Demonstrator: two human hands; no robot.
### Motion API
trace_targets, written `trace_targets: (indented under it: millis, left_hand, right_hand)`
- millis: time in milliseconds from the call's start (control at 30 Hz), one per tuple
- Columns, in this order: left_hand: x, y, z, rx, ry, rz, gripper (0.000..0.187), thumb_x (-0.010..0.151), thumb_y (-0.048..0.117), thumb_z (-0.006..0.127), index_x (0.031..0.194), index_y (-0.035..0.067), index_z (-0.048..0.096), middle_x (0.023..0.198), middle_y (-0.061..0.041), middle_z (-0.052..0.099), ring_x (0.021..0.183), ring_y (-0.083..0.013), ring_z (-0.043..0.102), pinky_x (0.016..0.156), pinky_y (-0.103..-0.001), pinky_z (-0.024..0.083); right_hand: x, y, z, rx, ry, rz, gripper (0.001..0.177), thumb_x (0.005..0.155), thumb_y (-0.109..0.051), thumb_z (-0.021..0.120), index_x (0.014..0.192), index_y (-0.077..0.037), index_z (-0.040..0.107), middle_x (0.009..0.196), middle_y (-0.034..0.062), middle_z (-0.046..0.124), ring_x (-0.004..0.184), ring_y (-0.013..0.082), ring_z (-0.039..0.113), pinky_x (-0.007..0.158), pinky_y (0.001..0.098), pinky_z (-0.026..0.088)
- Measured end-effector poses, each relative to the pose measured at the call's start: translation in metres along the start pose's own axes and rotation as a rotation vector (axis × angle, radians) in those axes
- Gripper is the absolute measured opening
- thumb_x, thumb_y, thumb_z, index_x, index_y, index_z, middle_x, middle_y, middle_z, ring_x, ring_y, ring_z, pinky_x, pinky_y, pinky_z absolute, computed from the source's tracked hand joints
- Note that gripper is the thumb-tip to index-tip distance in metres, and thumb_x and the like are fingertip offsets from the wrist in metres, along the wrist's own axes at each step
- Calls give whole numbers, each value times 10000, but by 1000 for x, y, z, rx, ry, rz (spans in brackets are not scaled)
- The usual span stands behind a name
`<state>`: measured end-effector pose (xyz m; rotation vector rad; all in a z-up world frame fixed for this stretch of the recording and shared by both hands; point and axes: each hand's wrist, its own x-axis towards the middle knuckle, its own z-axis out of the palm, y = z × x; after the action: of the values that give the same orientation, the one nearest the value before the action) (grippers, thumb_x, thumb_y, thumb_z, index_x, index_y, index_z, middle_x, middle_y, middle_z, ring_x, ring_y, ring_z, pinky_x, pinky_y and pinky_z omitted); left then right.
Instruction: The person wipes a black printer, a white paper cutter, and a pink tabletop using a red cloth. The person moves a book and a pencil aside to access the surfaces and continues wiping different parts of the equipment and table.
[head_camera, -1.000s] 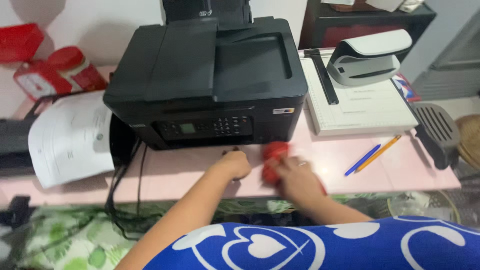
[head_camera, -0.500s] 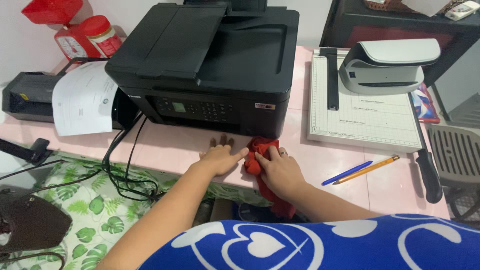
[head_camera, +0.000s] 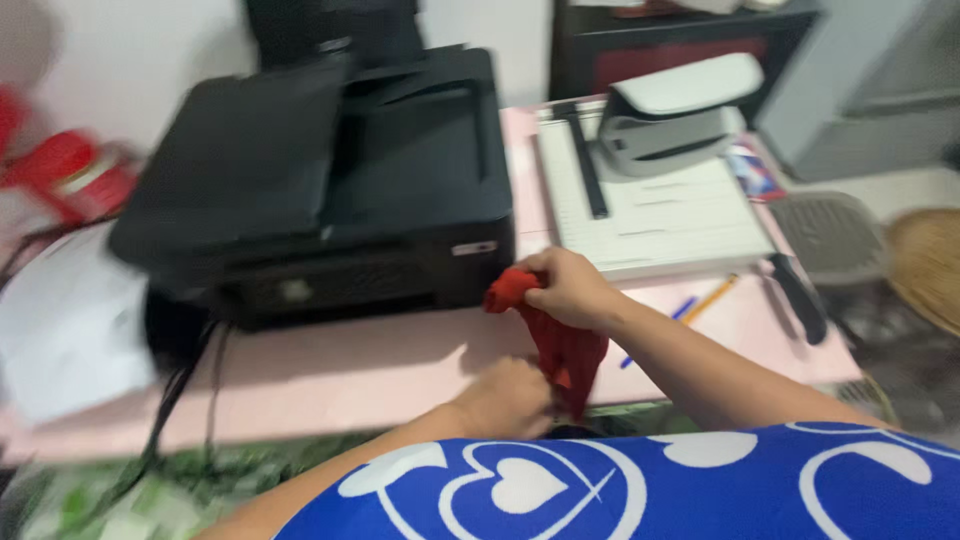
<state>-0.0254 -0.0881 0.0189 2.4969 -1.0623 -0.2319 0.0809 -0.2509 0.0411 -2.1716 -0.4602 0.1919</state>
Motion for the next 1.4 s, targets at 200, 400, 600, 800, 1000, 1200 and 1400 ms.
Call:
trace_targets:
  millis: [200, 400, 600, 800, 1000, 1200, 1400]
  left_hand:
    - [102, 13, 35, 72, -132, 202, 129, 788, 159, 662, 776, 43, 719, 872, -204, 708, 850, -413, 678, 817, -516, 542]
    - [147, -17, 86, 51, -111, 257, 137, 832, 142, 632, 858, 41, 720, 932, -193, 714, 875, -396, 690, 810, -496, 552]
    - [123, -71, 81, 24, 100, 293, 161, 877, 126, 602, 939, 38, 722, 993, -183, 720, 901, -379, 703, 802, -477, 563]
    - [53, -104, 40, -7, 311, 382, 138, 861, 67, 633, 965, 17, 709, 1068, -135, 726, 1011, -334, 707, 875, -407, 580]
    - [-62, -137, 6, 103, 413, 108, 86, 856, 33, 630, 907, 49, 698, 1141, -135, 741, 1038, -308, 708, 912, -420, 558]
    - [-110, -150, -12, 176, 508, -305, 196, 820, 11, 610, 952, 78, 738, 1061, -105, 742, 976, -340, 678, 879, -428, 545]
    - [-96, -138, -20, 243, 508, -411, 229, 774, 12, 620, 958, 87, 736, 1078, -71, 712, 1049, -308, 641, 937, -432, 508]
  right_hand:
    - [-18, -41, -35, -300, 179, -71, 391, 680, -93, 735, 1062, -145, 802, 1035, 132, 677, 968, 336, 677, 873, 405, 540]
    - [-39, -46, -45, -367, 329, 13, 411, 679, -132, 754, 1089, -108, 778, 1061, 158, 661, 993, 366, 661, 887, 427, 529]
    - [-34, -7, -56, -323, 355, 174, 429, 681, -158, 744, 1102, -78, 768, 1046, 156, 699, 977, 325, 700, 896, 404, 552]
    - [-17, 43, -125, -5, 394, 373, 358, 827, -201, 671, 1158, -112, 773, 882, 94, 795, 778, 195, 752, 758, 366, 603]
    - [-1, 122, -172, -515, 485, 577, 542, 945, -456, 681, 1344, -94, 747, 1122, 271, 761, 1047, 400, 739, 964, 493, 561]
    - [6, 151, -59, -932, 478, 281, 703, 1042, -503, 466, 1601, -83, 401, 1668, 222, 278, 1530, 423, 279, 1164, 665, 237]
    - [-12, 131, -6, -918, 347, -30, 647, 879, -379, 583, 1492, -193, 487, 1570, 170, 432, 1417, 368, 404, 1137, 572, 309]
